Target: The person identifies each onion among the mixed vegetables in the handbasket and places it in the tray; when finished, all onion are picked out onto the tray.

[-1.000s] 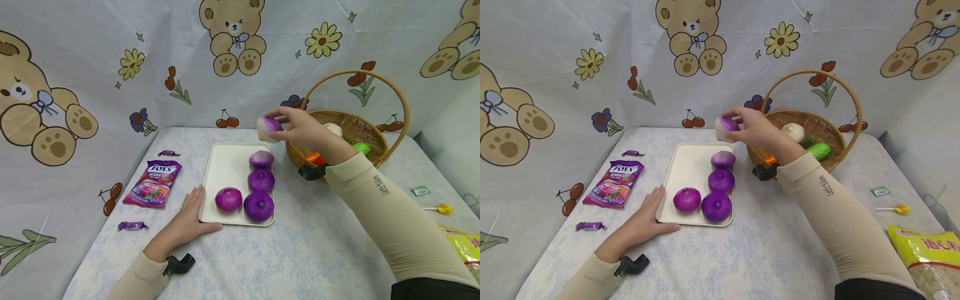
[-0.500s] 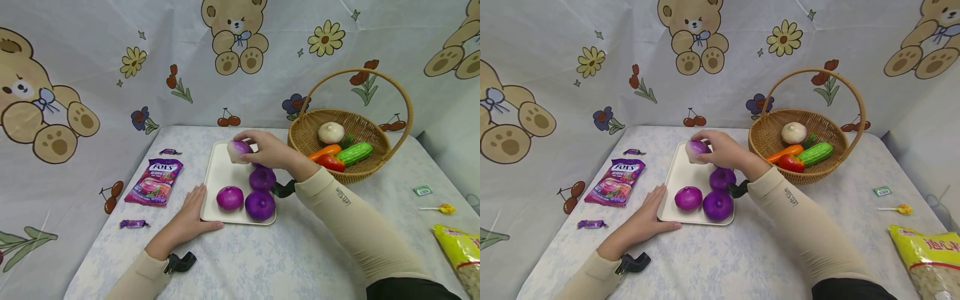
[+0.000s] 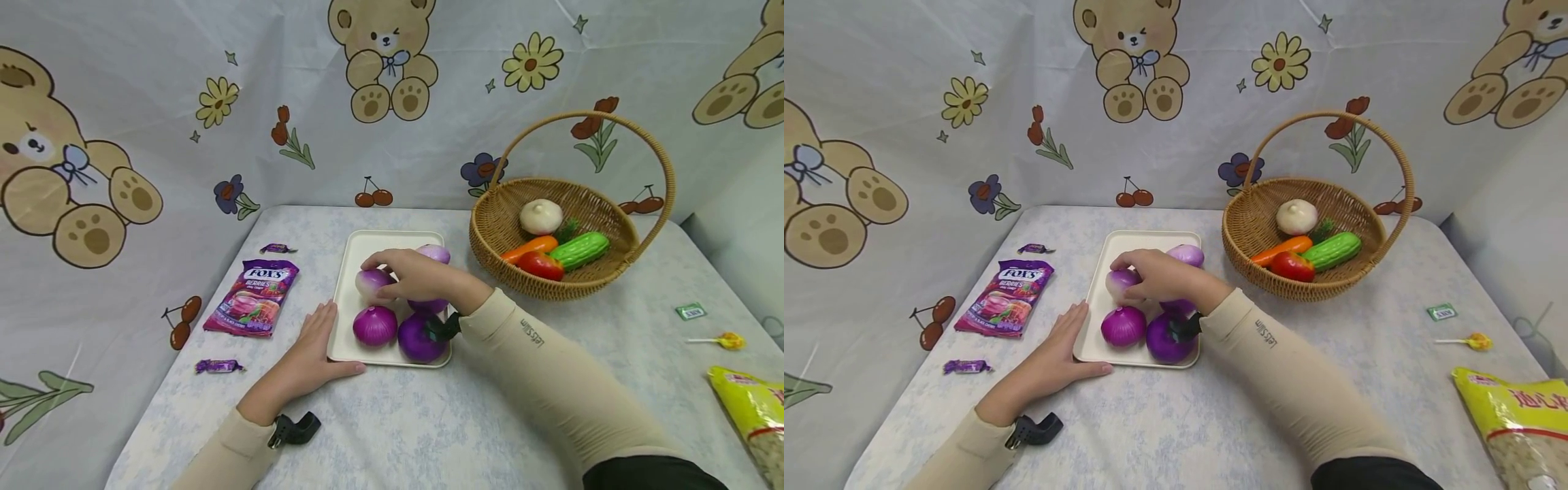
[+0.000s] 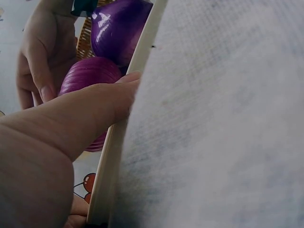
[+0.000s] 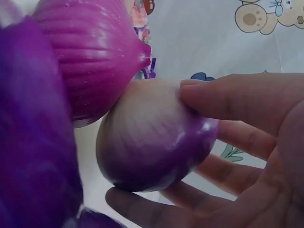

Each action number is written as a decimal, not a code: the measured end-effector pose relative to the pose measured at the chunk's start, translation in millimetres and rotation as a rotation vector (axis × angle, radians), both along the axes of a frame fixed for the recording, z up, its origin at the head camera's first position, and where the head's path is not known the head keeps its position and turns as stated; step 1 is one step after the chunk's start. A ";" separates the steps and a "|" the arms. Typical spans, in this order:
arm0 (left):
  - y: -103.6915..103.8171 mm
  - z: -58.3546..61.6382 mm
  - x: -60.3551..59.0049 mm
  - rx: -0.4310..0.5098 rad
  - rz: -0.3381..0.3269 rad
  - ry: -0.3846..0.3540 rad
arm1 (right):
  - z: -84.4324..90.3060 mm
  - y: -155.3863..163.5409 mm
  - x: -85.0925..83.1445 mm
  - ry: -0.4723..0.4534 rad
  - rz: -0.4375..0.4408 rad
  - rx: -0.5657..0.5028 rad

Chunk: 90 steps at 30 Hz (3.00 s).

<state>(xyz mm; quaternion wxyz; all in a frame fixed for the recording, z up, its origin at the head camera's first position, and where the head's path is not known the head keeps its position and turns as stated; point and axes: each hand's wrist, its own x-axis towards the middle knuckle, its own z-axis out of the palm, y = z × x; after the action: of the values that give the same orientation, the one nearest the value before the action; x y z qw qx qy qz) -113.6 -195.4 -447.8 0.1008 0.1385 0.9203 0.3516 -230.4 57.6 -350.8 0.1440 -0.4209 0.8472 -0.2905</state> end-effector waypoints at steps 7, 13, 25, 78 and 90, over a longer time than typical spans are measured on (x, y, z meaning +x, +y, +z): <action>-1.0 -0.8 0.3 -0.006 -0.001 0.003 | -2.9 -2.3 -2.0 -0.029 -0.015 0.047; -0.4 0.3 0.5 -0.009 -0.004 0.007 | -4.5 -1.6 -2.0 -0.029 -0.030 0.101; -0.1 -0.9 1.2 -0.023 -0.002 0.010 | 11.3 15.1 1.3 0.005 -0.067 0.093; 0.4 0.2 2.4 -0.022 0.004 -0.003 | 65.1 228.4 -74.9 0.080 -0.711 0.047; 0.1 0.2 2.2 -0.017 0.000 0.007 | 66.7 236.5 -79.6 0.048 -0.741 0.050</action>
<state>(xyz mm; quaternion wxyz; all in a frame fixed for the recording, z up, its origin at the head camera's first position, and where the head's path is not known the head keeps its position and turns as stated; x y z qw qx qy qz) -111.5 -195.2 -447.6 0.0986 0.1390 0.9236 0.3433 -310.0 294.1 -284.0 0.0193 -0.0889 0.9520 -0.2923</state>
